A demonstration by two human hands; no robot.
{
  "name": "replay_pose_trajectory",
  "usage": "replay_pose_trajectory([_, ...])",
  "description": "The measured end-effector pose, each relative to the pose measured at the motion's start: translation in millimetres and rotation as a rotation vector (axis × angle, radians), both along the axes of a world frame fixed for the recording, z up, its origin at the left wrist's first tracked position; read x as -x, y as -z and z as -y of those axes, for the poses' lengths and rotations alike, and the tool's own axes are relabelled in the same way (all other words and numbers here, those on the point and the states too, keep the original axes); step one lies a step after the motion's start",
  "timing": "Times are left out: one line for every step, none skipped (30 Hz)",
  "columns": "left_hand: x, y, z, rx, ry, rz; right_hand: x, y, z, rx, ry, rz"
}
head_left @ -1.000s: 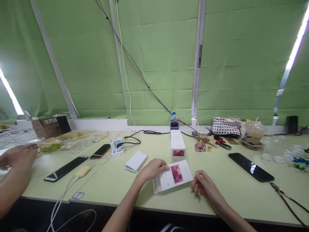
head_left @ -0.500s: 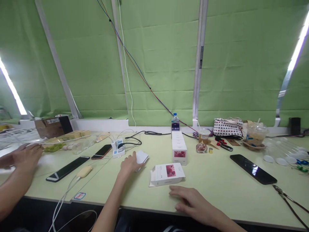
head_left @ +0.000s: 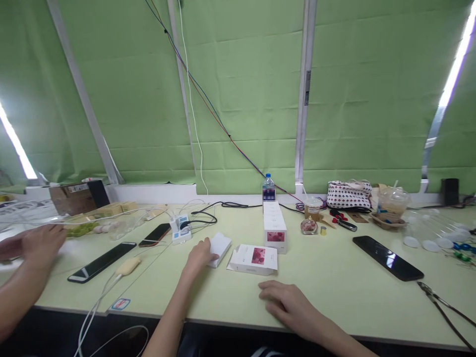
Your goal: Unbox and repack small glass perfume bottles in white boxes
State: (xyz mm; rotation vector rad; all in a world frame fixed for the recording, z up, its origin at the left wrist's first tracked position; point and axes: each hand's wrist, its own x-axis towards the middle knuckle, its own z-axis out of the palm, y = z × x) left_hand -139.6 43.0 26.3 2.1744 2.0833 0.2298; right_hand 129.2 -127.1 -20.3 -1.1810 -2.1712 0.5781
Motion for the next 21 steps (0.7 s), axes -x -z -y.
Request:
replay_pose_trajectory([0.6,0.4,0.2,0.002,-0.002,0.000,-0.3,0.0,0.8,-0.009,-0.004,0.006])
replay_pose_trajectory([1.5,0.3,0.5,0.001,-0.006,0.003,-0.4,0.1,1.4,-0.017,-0.006,0.014])
replay_pose_trajectory([2.9,-0.4,0.8,-0.003,-0.009,0.010,-0.4,0.2,1.8,-0.023,-0.006,0.021])
replay_pose_trajectory([4.8,-1.6,1.1,-0.008,-0.012,0.020,-0.2,0.2,2.1,-0.026,-0.006,0.027])
replay_pose_trajectory([7.0,-3.5,1.3,-0.015,-0.013,0.035,-0.1,0.3,2.2,-0.026,-0.008,0.030])
replay_pose_trajectory([9.3,-5.9,1.4,-0.020,-0.013,0.053,-0.1,0.2,2.3,-0.024,-0.009,0.029])
replay_pose_trajectory([11.5,-8.9,1.5,-0.023,-0.010,0.072,-0.1,0.1,2.3,-0.020,-0.011,0.023])
replay_pose_trajectory([13.1,-12.4,1.9,-0.025,-0.004,0.086,-0.3,-0.1,2.3,-0.015,-0.011,0.013])
replay_pose_trajectory([13.7,-16.6,2.8,-0.038,0.003,0.104,-0.7,-0.4,2.2,-0.011,-0.013,0.001])
replay_pose_trajectory([12.6,-21.1,4.7,-0.064,0.014,0.134,-1.1,-0.8,2.0,-0.007,-0.016,-0.014])
replay_pose_trajectory([9.4,-25.9,7.9,-0.103,0.032,0.186,-1.6,-1.2,1.8,-0.003,-0.021,-0.031])
replay_pose_trajectory([3.6,-30.6,12.5,-0.154,0.062,0.269,-1.9,-1.5,1.4,0.001,-0.028,-0.050])
replay_pose_trajectory([-5.0,-34.8,18.6,-0.209,0.109,0.385,-2.1,-1.6,0.9,0.001,-0.036,-0.073])
replay_pose_trajectory([-16.6,-38.0,26.1,-0.251,0.171,0.533,-2.1,-1.2,0.1,-0.001,-0.044,-0.103])
replay_pose_trajectory([-30.6,-40.0,34.6,-0.277,0.268,0.703,-1.7,-0.3,-0.8,0.000,-0.050,-0.138])
replay_pose_trajectory([-46.5,-40.4,43.6,-0.282,0.366,0.863,-1.2,1.1,-2.0,0.011,-0.045,-0.185])
replay_pose_trajectory([-63.3,-38.9,52.8,-0.257,0.434,0.989,-0.7,3.0,-3.5,0.043,-0.027,-0.249])
replay_pose_trajectory([-80.0,-35.6,61.5,-0.226,0.483,1.076,-0.4,5.4,-5.2,0.093,0.006,-0.328])
replay_pose_trajectory([-95.6,-30.6,69.4,-0.203,0.513,1.123,-0.6,7.8,-7.2,0.151,0.053,-0.416])
replay_pose_trajectory([-109.3,-24.4,76.2,-0.189,0.535,1.148,-1.6,10.3,-9.3,0.204,0.109,-0.509])
replay_pose_trajectory([-120.5,-17.4,81.6,-0.180,0.538,1.152,-3.5,12.4,-11.4,0.241,0.164,-0.600])
